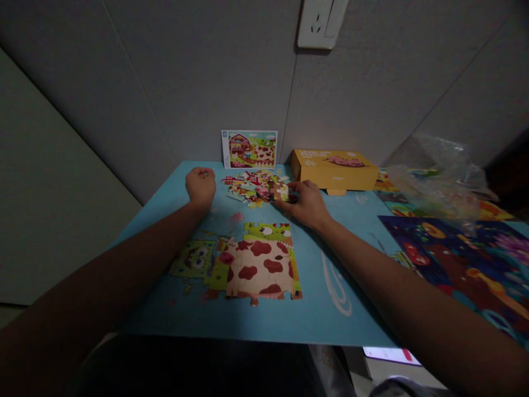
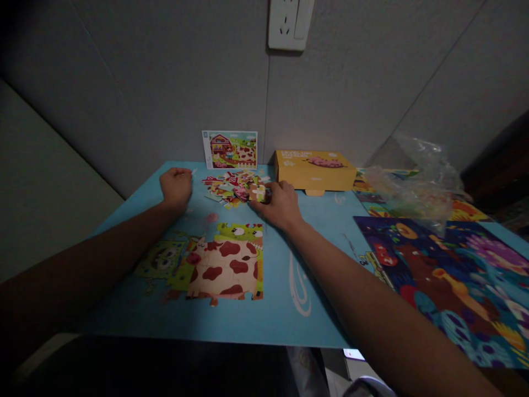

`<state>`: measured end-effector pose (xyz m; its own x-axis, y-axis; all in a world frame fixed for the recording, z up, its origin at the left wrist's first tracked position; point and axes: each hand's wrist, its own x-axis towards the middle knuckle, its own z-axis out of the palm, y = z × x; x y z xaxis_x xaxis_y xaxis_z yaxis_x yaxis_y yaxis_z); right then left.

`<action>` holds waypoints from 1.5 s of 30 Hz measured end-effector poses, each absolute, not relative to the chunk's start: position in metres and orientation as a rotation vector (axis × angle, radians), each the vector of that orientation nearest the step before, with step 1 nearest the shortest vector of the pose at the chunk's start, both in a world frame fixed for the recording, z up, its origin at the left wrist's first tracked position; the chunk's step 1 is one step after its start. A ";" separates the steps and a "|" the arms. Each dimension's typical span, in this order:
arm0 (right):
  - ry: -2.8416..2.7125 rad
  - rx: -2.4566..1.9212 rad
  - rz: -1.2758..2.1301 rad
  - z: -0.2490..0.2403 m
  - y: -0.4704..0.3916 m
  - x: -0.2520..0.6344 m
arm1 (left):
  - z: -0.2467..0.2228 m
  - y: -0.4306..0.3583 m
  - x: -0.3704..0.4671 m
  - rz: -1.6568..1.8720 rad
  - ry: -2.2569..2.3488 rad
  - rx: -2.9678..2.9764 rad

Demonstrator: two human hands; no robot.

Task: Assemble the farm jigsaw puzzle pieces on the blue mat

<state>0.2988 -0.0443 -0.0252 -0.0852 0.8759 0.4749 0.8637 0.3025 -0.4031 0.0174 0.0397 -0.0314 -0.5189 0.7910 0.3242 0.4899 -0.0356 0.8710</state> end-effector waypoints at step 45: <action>-2.175 -1.007 0.237 -0.006 -0.063 0.287 | -0.004 -0.024 0.060 1.180 0.537 2.960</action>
